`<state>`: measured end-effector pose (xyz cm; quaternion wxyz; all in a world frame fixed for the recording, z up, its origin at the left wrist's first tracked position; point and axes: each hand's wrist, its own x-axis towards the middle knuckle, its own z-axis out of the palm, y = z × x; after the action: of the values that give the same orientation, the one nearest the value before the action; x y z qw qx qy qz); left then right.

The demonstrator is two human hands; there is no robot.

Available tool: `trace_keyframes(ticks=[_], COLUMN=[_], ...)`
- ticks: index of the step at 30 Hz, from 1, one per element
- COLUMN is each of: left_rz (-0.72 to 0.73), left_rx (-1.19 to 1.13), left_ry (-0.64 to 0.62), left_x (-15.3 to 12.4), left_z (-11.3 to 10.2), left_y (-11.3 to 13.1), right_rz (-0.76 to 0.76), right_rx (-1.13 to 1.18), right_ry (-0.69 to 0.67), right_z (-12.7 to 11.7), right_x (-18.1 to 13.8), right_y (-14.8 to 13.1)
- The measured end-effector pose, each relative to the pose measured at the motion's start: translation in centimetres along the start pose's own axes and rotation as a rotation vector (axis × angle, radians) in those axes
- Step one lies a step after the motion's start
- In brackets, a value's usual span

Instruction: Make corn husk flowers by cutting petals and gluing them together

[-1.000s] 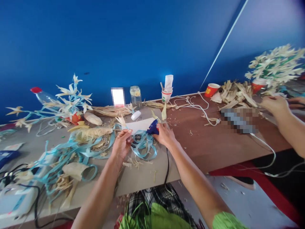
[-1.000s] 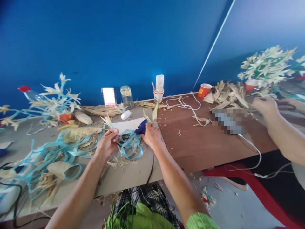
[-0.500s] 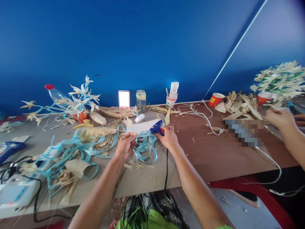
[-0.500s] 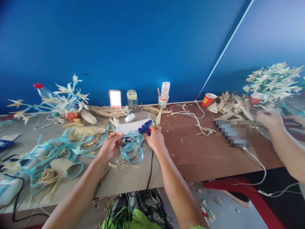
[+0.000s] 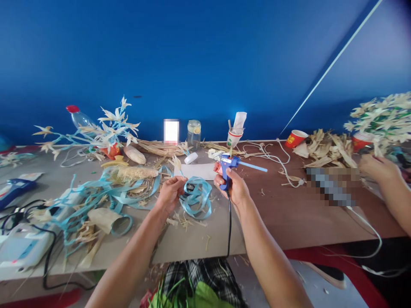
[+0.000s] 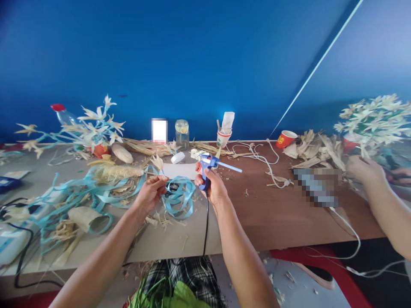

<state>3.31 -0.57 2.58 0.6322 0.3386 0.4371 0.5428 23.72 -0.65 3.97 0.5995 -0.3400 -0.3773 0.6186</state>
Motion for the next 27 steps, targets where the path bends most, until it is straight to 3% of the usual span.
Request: trace_keyframes(ticks=[4,7,15,23,27], left_rz=[0.01,0.02,0.044,0.011,-0.004], left_rx=[0.03,0.055,0.132,0.184,0.193], left_ry=[0.011,0.024,0.037,0.0,-0.006], left_x=[0.0,0.1,0.1,-0.1,-0.1], left_z=[-0.1,-0.2,-0.2,0.1,0.2], left_y=[0.0,0.0,0.0,-0.7,-0.8], right_rz=[0.113,0.176,0.175,0.081,0.089], right_rx=[-0.105,-0.189,-0.385,-0.171,-0.185], right_ry=[-0.239,-0.323,-0.287,-0.217,-0.313], right_z=[0.5,0.6,0.4,1.3,1.3], right_x=[-1.0,-1.2,-1.3,-1.0,-1.0], right_y=[-0.3,-0.1,0.6,1.8,1.7])
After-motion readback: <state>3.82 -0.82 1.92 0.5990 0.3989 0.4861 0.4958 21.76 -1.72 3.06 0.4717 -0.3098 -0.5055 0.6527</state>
